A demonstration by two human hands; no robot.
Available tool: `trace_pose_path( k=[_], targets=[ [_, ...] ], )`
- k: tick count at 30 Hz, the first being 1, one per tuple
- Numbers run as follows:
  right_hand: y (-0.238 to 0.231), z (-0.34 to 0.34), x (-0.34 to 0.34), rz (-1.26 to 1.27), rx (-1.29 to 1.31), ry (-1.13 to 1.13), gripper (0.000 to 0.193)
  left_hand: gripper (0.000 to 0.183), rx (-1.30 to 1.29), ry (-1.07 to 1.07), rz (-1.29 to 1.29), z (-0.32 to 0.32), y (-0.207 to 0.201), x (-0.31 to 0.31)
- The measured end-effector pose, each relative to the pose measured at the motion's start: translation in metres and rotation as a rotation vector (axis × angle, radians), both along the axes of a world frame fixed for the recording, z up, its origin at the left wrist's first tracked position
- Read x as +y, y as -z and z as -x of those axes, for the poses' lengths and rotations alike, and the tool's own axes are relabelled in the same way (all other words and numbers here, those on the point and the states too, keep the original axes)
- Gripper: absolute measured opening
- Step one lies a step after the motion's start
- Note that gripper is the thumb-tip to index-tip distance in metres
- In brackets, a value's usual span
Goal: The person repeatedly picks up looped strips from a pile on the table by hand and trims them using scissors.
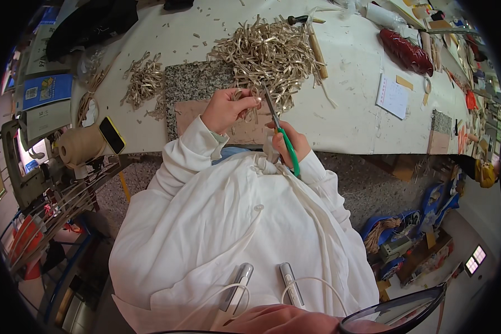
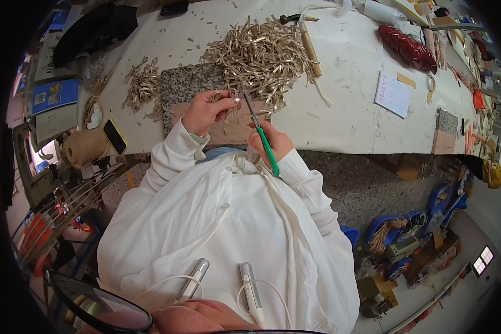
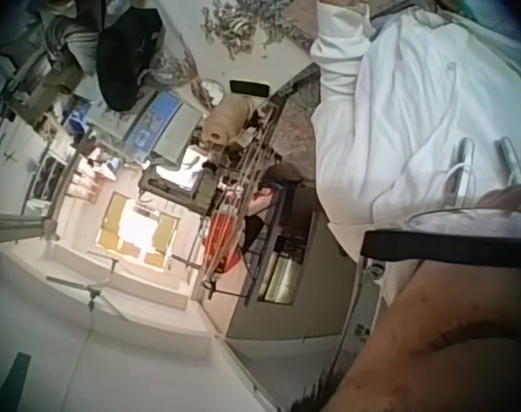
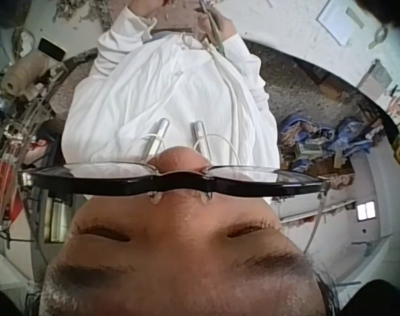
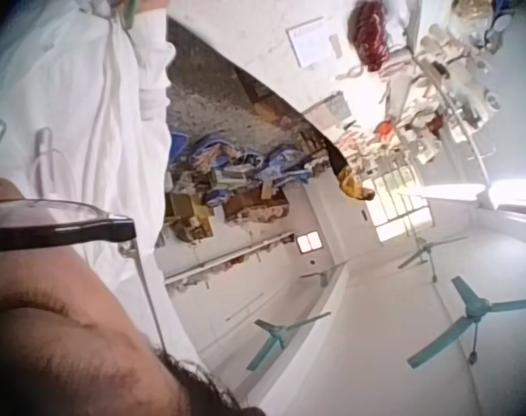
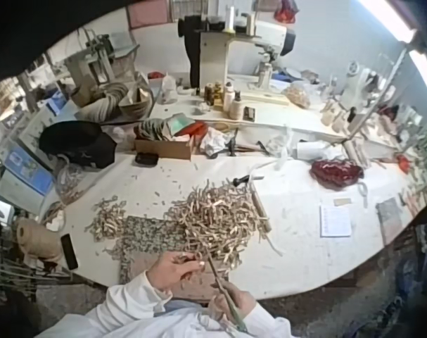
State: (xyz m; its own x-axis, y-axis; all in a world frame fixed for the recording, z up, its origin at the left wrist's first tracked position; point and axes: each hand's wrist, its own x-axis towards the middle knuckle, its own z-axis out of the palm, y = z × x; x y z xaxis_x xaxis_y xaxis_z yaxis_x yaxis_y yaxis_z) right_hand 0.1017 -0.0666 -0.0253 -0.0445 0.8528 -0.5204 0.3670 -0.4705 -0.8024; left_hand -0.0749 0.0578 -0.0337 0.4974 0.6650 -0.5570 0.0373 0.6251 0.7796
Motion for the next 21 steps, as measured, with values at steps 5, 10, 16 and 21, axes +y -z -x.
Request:
trace_pose_path(
  k=[5,10,16,21],
  targets=[
    [0.004,0.0,-0.003,-0.025,-0.019,0.016,0.058,0.014,-0.002,0.023,0.005,0.001,0.001,0.001],
    [0.005,0.003,-0.002,-0.003,-0.033,0.068,0.056,0.014,0.035,0.056,0.0,0.003,-0.001,-0.002],
    [0.001,0.005,-0.001,-0.058,-0.018,0.095,0.051,0.015,0.103,0.112,-0.049,0.005,0.002,-0.004],
    [0.004,0.008,-0.004,-0.101,-0.05,0.195,0.051,0.017,0.011,0.115,0.029,0.008,0.016,-0.002]
  ],
)
